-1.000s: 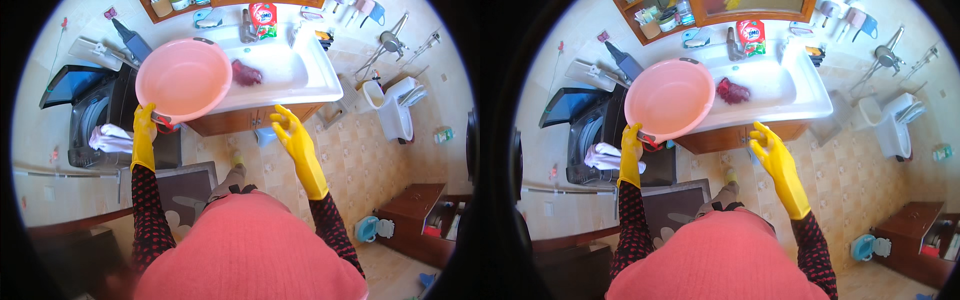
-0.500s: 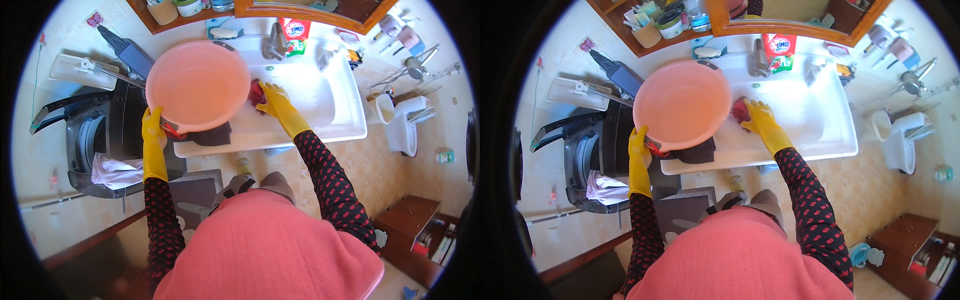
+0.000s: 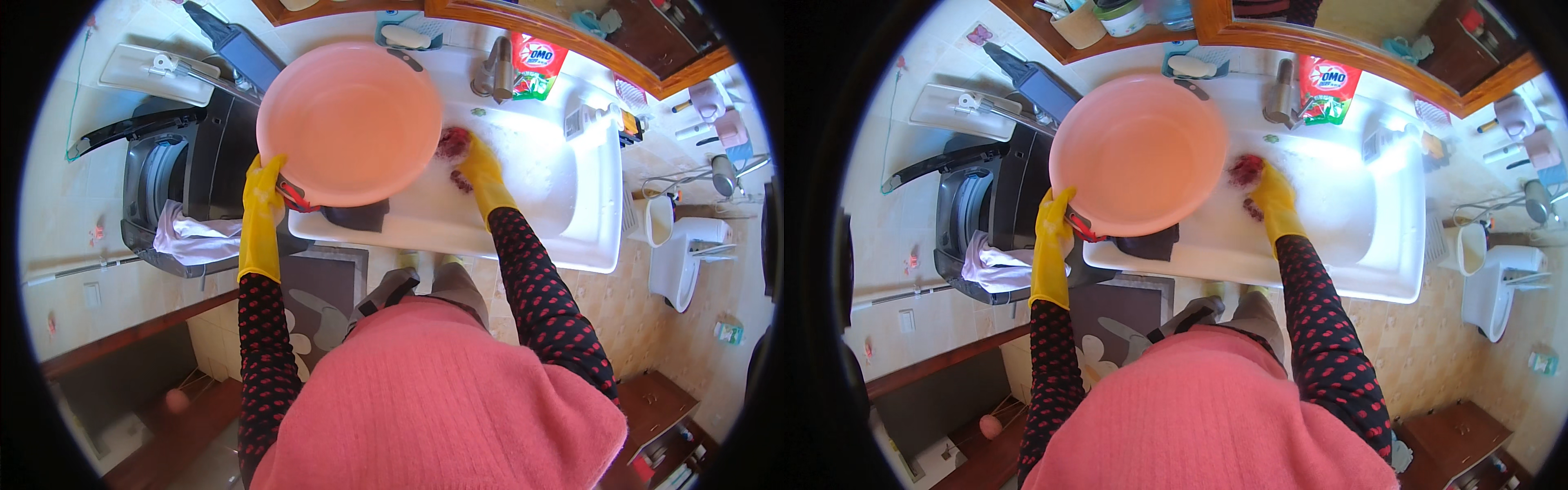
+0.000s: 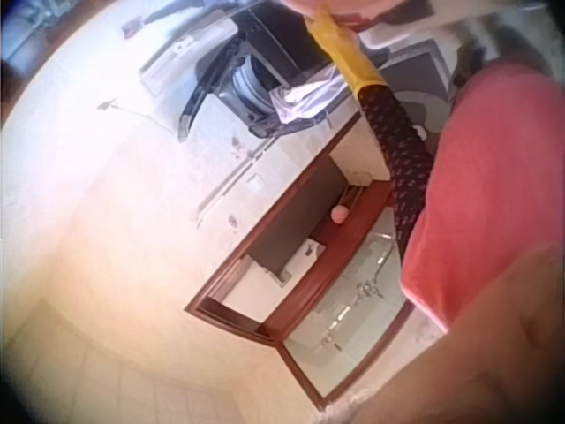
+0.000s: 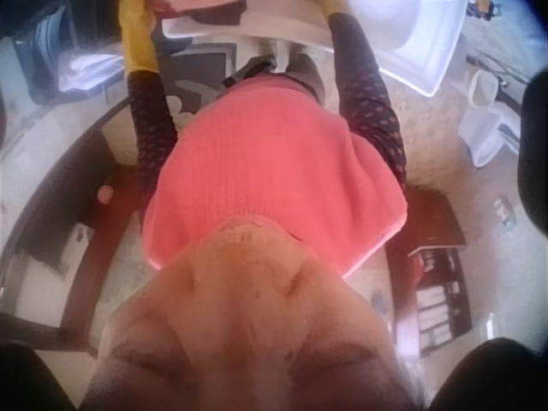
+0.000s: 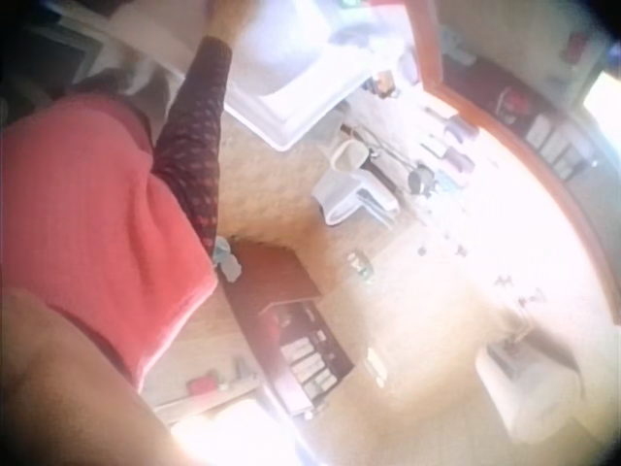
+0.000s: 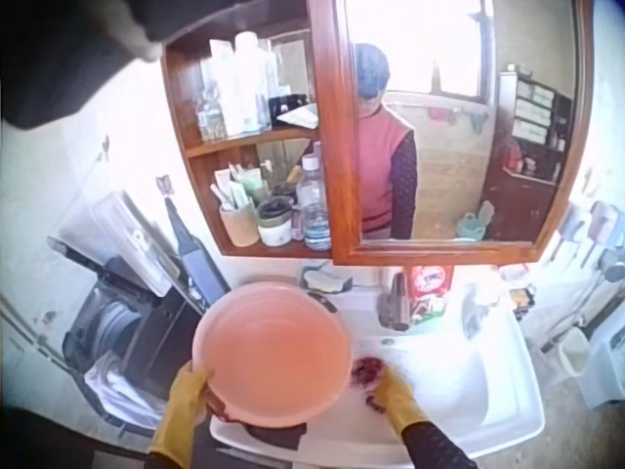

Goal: The person wipes a tiled floor with a blue cloth, then mops the same area with a red flat mop. They move to a utility sink, remove the mop head, wash it with detergent, rinse it, and place it in a pink basin.

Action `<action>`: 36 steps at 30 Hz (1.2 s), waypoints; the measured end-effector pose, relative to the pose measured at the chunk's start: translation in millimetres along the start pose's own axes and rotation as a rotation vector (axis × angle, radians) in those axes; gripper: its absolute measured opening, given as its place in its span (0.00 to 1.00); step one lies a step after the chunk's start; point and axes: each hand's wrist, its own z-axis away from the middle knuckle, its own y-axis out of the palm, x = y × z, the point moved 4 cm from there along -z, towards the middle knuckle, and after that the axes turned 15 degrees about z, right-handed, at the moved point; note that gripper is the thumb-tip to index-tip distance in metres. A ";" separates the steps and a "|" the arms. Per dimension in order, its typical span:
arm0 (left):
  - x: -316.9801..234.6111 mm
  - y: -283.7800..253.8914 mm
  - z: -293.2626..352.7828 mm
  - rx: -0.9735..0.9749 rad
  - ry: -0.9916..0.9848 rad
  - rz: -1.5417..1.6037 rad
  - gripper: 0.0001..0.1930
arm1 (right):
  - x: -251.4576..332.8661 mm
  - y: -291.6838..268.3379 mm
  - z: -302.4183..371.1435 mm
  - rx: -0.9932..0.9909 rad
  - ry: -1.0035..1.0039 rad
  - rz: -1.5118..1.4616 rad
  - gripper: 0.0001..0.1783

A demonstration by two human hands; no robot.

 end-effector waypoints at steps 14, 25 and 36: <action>-9.7 42.8 30.5 -0.336 0.116 -0.942 0.25 | -72.9 -119.9 26.9 0.001 0.276 -0.423 0.33; 10.8 137.7 101.1 -0.179 0.584 -1.095 0.25 | -53.0 -159.1 62.8 0.218 0.565 -0.534 0.39; -3.8 127.3 120.2 -0.409 0.421 -0.946 0.27 | -63.1 -83.1 30.3 0.015 0.317 -0.323 0.38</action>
